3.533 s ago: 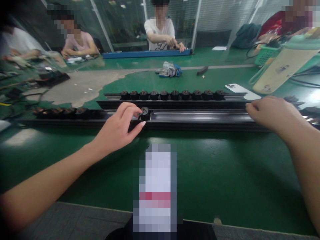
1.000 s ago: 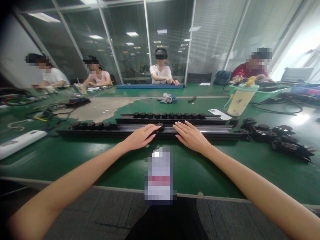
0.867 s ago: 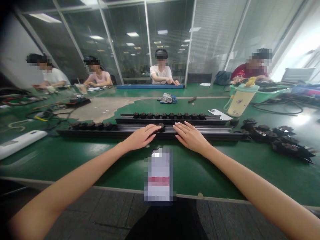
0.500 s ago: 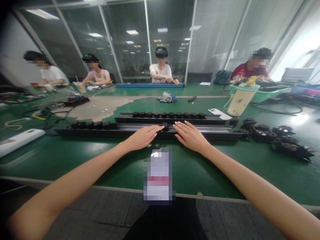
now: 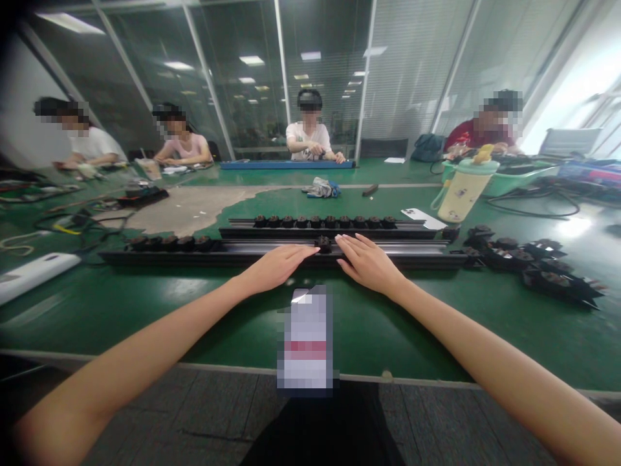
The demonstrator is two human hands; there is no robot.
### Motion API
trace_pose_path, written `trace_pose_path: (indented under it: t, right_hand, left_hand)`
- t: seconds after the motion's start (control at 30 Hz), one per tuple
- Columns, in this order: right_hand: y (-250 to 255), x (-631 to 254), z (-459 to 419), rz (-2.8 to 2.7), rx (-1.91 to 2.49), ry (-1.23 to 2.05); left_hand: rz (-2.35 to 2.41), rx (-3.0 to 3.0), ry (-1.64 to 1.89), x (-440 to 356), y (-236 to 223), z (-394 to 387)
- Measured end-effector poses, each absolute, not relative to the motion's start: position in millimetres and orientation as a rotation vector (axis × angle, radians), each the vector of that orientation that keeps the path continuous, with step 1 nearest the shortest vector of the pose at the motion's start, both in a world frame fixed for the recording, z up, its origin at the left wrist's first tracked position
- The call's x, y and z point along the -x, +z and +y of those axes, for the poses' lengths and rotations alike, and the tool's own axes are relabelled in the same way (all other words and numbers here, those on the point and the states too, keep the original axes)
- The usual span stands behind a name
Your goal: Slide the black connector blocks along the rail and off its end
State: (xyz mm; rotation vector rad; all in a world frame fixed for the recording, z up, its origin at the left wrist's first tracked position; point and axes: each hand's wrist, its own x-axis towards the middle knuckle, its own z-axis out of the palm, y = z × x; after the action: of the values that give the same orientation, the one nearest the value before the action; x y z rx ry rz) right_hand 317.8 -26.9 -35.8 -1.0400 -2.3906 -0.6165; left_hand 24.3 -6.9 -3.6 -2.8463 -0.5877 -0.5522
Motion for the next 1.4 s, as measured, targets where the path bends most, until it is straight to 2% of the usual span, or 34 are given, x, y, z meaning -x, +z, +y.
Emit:
trace_pose_path:
  t: [0.2, 0.47, 0.7, 0.93, 1.4]
  right_hand:
    - [-31.8, -310.6, -29.5, -2.382, 1.066, -0.601]
    - [-32.4, -303.1, -31.3, -2.399, 1.126, -0.74]
    - [-34.1, -303.4, -32.4, -2.415, 1.141, -0.769]
    - [-36.0, -301.6, -34.1, -2.421, 1.138, -0.811]
    - [-37.0, -305.6, -33.3, -2.385, 1.109, -0.767]
  left_hand:
    - [-0.572, 2.832, -0.443, -27.1, -6.8, -5.6]
    - [-0.612, 2.821, -0.336, -29.9, -4.0, -7.4]
    - [-0.566, 2.778, -0.421, -28.5, -3.5, -7.1]
    - [-0.744, 2.65, -0.54, -20.1, 1.0, -5.7]
    - [-0.891, 2.601, -0.42, -14.7, -3.9, -1.8]
